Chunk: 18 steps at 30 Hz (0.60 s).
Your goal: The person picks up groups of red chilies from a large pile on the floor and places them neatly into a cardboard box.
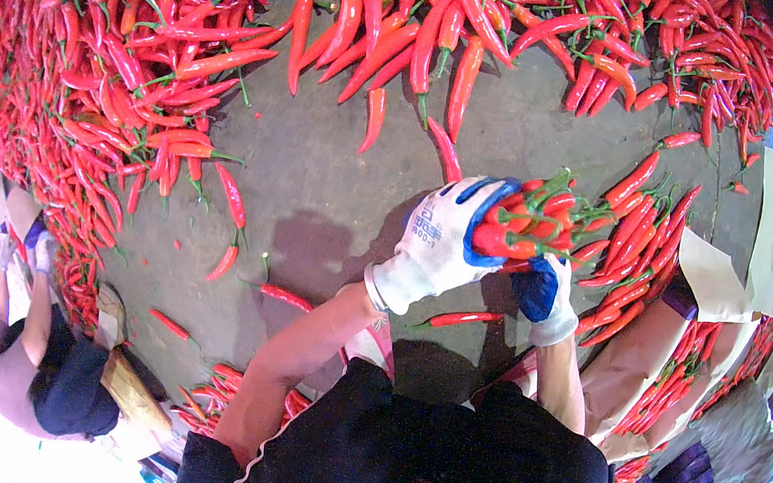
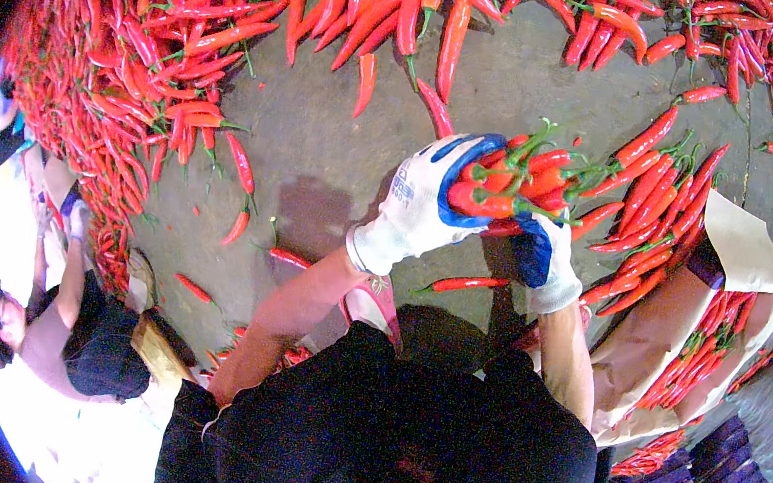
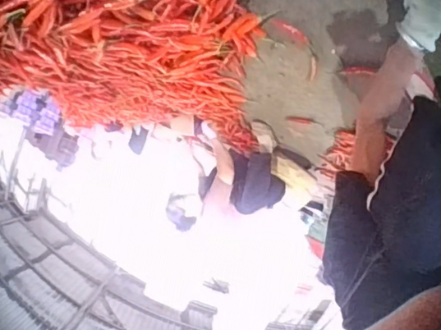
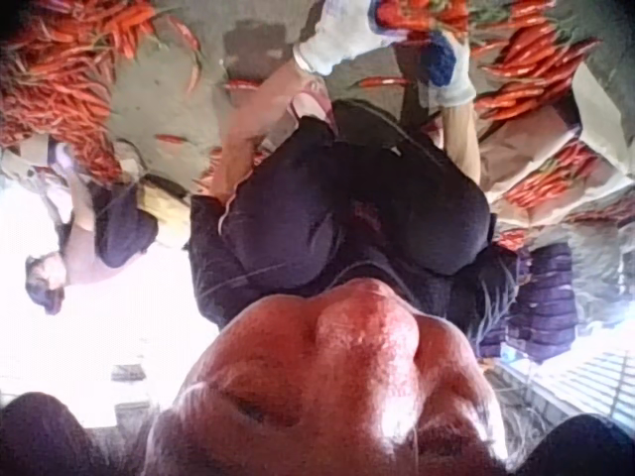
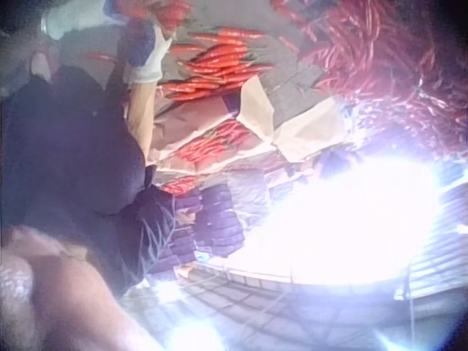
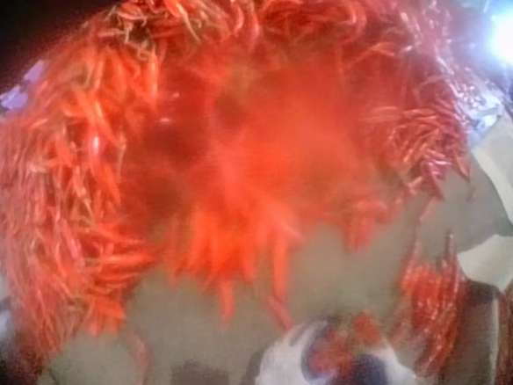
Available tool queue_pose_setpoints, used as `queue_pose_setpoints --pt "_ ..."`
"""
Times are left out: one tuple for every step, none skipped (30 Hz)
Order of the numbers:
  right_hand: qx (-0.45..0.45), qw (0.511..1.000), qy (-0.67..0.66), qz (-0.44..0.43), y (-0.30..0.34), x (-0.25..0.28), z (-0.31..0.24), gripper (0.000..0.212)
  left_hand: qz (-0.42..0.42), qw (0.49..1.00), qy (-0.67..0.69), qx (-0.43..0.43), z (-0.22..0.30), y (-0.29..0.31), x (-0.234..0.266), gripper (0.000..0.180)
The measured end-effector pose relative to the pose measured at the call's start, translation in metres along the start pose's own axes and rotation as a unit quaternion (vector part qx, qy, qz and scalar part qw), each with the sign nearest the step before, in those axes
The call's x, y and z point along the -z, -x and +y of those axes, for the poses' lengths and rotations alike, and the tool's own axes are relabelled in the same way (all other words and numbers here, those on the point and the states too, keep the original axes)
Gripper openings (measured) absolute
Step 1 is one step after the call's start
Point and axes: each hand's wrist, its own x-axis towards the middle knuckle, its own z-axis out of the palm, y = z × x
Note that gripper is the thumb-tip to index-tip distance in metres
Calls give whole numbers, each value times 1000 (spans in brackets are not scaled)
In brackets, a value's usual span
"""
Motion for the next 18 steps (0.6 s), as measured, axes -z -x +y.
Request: queue_pose_setpoints --pt "26 999 35 -7 2 16 3 36 14 1000 -13 -21 2 0 -6 75" --pt "44 996 77 -9 2 19 1 38 30 998 -35 -40 6 2 -7 74" --pt "66 980 184 -18 7 6 -9 41 30 997 -48 -52 9 3 -5 75" --pt "90 949 303 -17 17 -9 -28 43 28 995 -68 -61 18 3 -5 73" --pt "103 930 351 -25 24 -23 -38 46 26 994 -65 -82 23 8 -3 73" --pt "-12 981 178 77 33 -31 -39 47 26 992 -60 -104 27 12 -2 73" --pt "55 974 216 38 36 -25 -35 48 24 992 -51 -111 29 14 -6 74" --pt "60 955 274 102 43 -18 -34 36 40 991 -49 -114 34 17 -7 75" --pt "71 934 341 86 54 6 -32 35 55 992 -28 -107 39 19 -10 74" --pt "83 906 409 74 67 45 -28 34 68 992 -1 -102 43 20 -19 74" --pt "65 928 359 78 69 51 -23 34 68 995 27 -75 40 25 -28 69" --pt "50 943 315 91 72 58 -23 33 84 992 77 -55 42 27 -33 69" --pt "7 982 148 119 71 41 -22 33 94 991 96 -27 42 33 -35 70" --pt "-36 989 -25 144 69 24 -18 33 105 988 114 1 40 40 -39 71" --pt "-40 988 72 129 72 11 -16 35 83 988 118 46 35 46 -37 73" --pt "-52 995 36 83 68 -1 -15 36 68 980 142 125 30 58 -39 70" --pt "-80 990 56 98 65 -18 -13 34 73 952 218 201 29 70 -41 66" --pt "-108 985 75 112 59 -33 -12 33 78 914 289 274 29 80 -42 62"
